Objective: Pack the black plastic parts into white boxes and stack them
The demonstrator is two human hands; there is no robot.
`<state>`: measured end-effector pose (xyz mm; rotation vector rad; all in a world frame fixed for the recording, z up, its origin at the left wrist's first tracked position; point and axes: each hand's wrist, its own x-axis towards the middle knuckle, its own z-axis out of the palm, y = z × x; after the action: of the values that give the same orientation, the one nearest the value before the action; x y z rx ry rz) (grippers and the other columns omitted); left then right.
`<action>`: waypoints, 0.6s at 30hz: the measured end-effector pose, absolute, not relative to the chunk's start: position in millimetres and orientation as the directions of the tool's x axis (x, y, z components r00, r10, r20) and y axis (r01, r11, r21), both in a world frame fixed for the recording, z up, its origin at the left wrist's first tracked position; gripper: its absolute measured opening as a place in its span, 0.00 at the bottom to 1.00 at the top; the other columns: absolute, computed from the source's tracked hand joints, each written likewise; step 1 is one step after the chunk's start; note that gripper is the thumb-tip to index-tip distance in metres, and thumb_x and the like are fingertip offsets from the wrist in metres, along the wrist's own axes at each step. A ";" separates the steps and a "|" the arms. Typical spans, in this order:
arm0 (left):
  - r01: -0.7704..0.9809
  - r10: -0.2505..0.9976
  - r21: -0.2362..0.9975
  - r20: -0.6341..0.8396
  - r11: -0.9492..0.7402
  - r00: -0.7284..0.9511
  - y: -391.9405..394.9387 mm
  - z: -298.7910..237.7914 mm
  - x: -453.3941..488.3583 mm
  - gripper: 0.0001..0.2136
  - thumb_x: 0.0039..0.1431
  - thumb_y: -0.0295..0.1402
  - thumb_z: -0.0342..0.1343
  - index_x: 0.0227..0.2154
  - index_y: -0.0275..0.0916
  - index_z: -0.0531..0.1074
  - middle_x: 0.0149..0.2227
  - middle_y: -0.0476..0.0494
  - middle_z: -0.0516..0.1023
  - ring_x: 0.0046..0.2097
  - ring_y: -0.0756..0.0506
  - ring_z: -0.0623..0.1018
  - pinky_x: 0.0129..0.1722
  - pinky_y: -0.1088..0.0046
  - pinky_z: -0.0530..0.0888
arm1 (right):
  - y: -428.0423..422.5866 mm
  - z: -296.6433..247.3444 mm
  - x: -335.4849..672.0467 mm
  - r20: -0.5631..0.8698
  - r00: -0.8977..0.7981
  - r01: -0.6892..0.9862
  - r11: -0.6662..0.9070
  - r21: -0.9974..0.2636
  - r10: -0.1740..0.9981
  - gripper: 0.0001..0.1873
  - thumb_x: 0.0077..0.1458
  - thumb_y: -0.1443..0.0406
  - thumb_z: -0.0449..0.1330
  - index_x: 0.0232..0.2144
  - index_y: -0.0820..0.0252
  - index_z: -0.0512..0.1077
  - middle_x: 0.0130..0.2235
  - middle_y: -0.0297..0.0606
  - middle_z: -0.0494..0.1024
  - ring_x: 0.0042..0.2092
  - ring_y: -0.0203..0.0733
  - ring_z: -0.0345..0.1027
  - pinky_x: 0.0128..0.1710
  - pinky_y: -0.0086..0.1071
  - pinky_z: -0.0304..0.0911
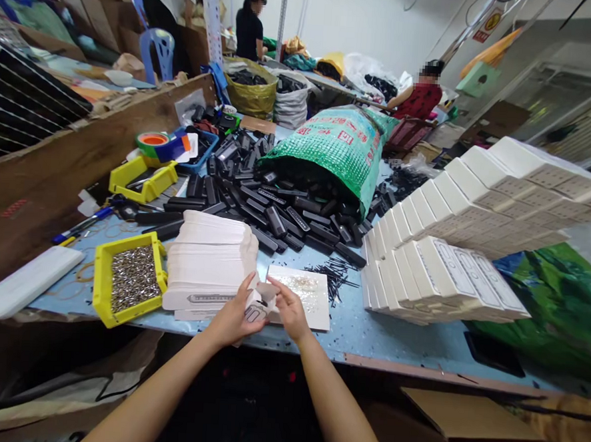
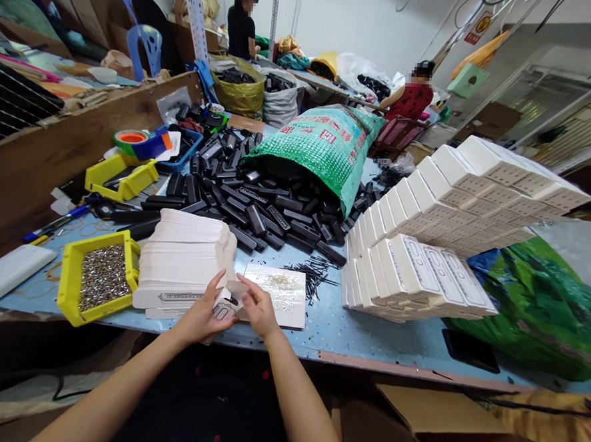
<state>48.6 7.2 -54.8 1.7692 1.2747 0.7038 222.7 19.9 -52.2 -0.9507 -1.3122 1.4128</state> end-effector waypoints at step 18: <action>0.476 0.950 0.877 -0.090 -0.067 0.299 7.3 -53.7 53.8 0.46 0.47 0.31 0.59 0.66 0.36 0.37 0.55 0.28 0.70 0.50 0.34 0.76 0.49 0.55 0.72 | 10.0 -49.5 203.2 0.324 -0.189 0.106 0.348 -0.932 0.927 0.16 0.62 0.59 0.52 0.49 0.51 0.74 0.51 0.38 0.76 0.54 0.43 0.68 0.56 0.40 0.62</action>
<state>53.8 7.3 -53.7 1.6874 1.3088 0.6764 203.2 10.0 -49.5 -0.9581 -1.5776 0.9959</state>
